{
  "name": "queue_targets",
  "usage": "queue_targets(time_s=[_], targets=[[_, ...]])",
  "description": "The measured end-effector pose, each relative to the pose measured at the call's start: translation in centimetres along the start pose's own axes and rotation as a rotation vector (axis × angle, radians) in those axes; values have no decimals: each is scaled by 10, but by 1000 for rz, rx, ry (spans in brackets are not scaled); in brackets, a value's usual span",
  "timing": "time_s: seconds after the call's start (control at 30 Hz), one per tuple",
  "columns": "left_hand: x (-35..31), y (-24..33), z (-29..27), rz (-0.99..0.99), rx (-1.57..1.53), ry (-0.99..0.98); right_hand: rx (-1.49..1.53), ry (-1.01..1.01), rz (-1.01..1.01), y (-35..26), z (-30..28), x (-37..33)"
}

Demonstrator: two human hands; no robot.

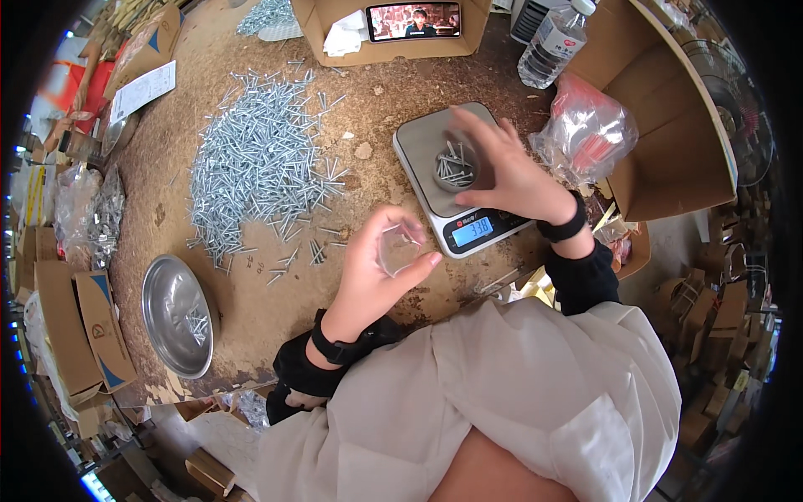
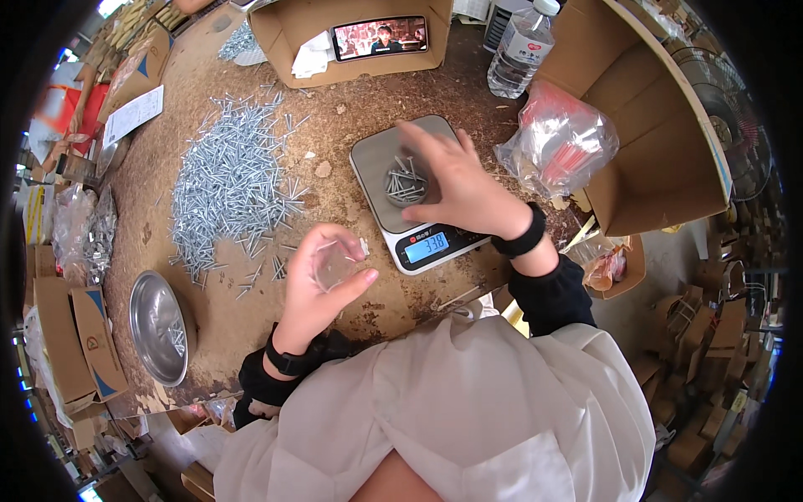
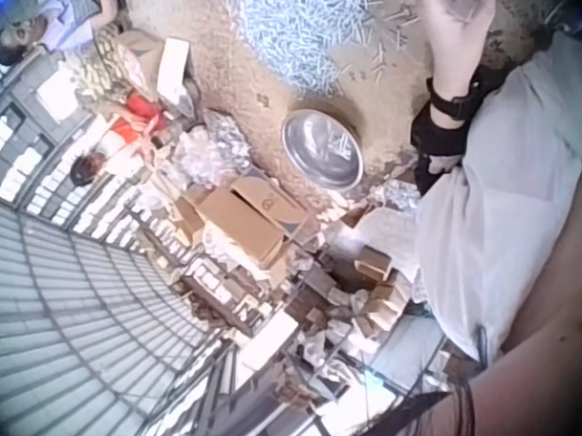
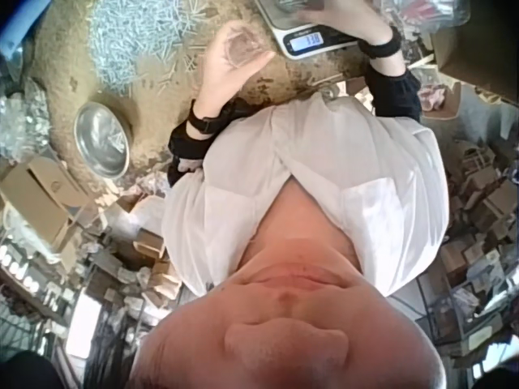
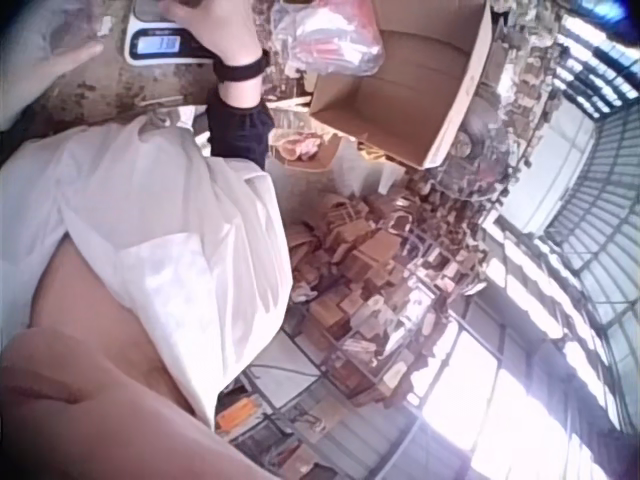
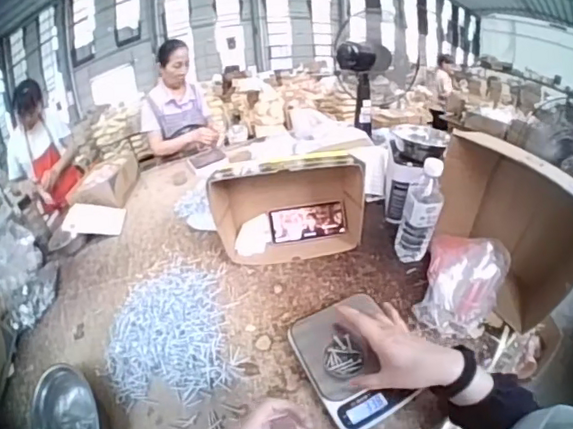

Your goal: The person weighs small metal nails on a digital scale, then places them into small plastic bags. The person repeatedly scoops nails from a large pile on the table, measures them, and seals them in bags. A smartphone playing a video is visible on the table.

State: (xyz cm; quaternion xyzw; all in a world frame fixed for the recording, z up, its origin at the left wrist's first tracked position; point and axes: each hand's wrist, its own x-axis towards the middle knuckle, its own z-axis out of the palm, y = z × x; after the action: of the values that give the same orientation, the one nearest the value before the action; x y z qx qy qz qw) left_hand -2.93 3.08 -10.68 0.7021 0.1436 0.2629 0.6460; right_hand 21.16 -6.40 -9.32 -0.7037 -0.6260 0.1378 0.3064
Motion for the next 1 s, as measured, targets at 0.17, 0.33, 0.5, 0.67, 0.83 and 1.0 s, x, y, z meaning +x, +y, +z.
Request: queue_targets(time_s=[0.17,0.33,0.5,0.67,0.83,1.0], targets=[[1,-4,2,25,189,7,84,-3,-40,-21,9,12],[-2,-11,0,-28,155,-63,253,-97,-168,-76,-1,-11],[-6,-6,4,-145,-134,-207,14,-112,-285,-95,5,-8],[-6,2,4,-199,-237,-297,103,-187,-231,-97,1,-8],[-9,2,8,-204,-307,-283,419,-145,-166,-81,6,-16],[-7,-16,0,-116,-280,-425,606,118,-1,-59,5,-21]])
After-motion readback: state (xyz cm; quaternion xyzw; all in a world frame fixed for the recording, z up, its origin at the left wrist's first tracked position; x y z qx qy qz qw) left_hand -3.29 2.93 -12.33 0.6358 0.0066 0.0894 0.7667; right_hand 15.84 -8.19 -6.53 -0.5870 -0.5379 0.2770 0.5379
